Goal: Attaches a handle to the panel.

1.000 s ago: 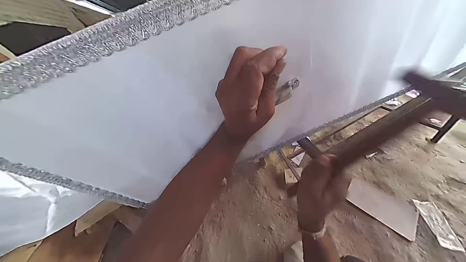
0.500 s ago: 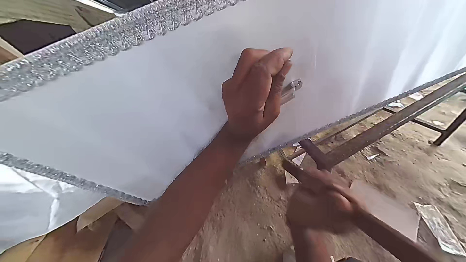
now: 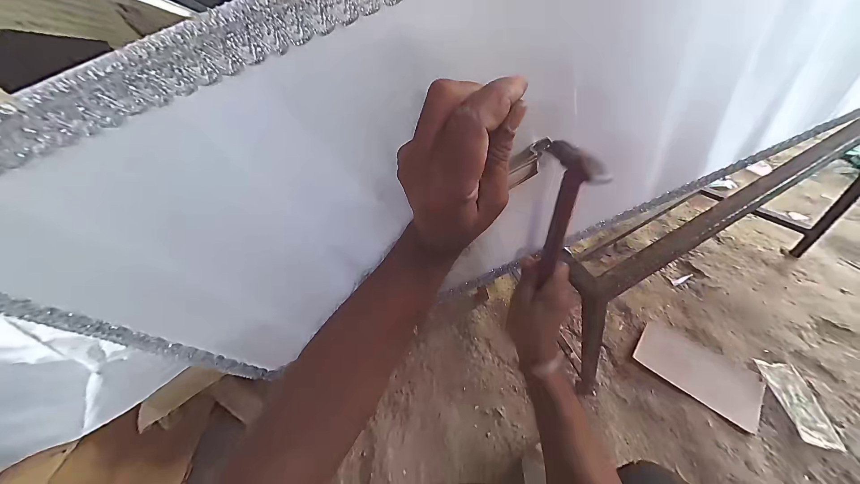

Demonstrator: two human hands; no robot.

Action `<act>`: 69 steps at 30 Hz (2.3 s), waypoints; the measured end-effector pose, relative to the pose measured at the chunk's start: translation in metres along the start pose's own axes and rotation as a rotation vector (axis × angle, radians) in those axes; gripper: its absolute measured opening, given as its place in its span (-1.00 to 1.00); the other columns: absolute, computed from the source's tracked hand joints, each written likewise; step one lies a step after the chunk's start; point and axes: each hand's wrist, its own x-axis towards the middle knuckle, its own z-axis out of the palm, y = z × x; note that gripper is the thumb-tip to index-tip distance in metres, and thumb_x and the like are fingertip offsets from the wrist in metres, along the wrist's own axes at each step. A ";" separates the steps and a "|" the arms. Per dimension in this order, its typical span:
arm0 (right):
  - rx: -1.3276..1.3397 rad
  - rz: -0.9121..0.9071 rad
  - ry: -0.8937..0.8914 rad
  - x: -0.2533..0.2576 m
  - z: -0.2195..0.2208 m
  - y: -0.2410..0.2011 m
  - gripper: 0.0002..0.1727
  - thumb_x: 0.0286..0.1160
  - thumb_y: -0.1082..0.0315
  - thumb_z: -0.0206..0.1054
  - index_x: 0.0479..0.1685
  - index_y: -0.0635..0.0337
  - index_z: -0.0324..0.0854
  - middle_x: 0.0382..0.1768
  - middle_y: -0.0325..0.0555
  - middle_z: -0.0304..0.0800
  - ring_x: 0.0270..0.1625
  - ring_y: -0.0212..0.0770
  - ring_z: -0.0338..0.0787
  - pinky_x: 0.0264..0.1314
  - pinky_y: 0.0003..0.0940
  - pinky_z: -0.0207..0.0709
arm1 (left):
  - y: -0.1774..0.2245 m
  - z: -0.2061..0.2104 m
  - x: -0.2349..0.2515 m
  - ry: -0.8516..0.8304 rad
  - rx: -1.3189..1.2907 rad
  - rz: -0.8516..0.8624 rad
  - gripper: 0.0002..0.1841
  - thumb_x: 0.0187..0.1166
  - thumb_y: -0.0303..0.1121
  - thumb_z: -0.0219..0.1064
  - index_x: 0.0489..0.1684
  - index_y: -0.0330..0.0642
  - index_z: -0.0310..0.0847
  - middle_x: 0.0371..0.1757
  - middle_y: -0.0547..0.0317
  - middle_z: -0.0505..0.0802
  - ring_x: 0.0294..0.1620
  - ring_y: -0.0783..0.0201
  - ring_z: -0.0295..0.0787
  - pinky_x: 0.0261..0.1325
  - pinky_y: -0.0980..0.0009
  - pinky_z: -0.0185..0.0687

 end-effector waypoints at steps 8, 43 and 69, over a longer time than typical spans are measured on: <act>-0.036 -0.011 -0.056 -0.007 -0.002 -0.002 -0.65 0.73 0.21 0.22 -0.04 0.44 0.56 -0.52 -0.12 0.63 -0.56 -0.33 0.63 -0.48 -0.35 0.59 | 0.006 -0.004 -0.003 -0.024 0.050 -0.041 -0.78 0.70 -0.50 0.27 -0.01 -0.51 0.77 -0.17 -0.14 0.77 -0.18 0.26 0.70 -0.14 0.49 0.61; -0.388 -0.203 -0.118 0.084 -0.103 0.060 -0.65 0.61 0.22 0.35 -0.27 0.42 0.77 0.03 0.22 0.85 0.18 -0.05 0.83 0.23 -0.26 0.63 | 0.227 -0.104 -0.225 0.527 -0.860 -2.729 -0.68 0.85 -0.18 -0.05 -0.13 -0.18 0.53 -0.42 0.12 0.71 -0.61 0.29 0.64 -0.54 0.40 0.67; -0.415 -0.092 -0.248 0.083 -0.115 0.057 -0.58 0.65 0.04 0.32 0.08 0.25 0.78 0.14 0.04 0.83 0.13 -0.23 0.79 0.26 -0.26 0.58 | 0.211 -0.144 -0.162 0.188 -1.083 -1.960 -0.54 0.57 -0.61 0.32 0.47 -0.26 0.49 -0.33 0.16 0.83 -0.67 0.55 0.45 -0.67 0.66 0.27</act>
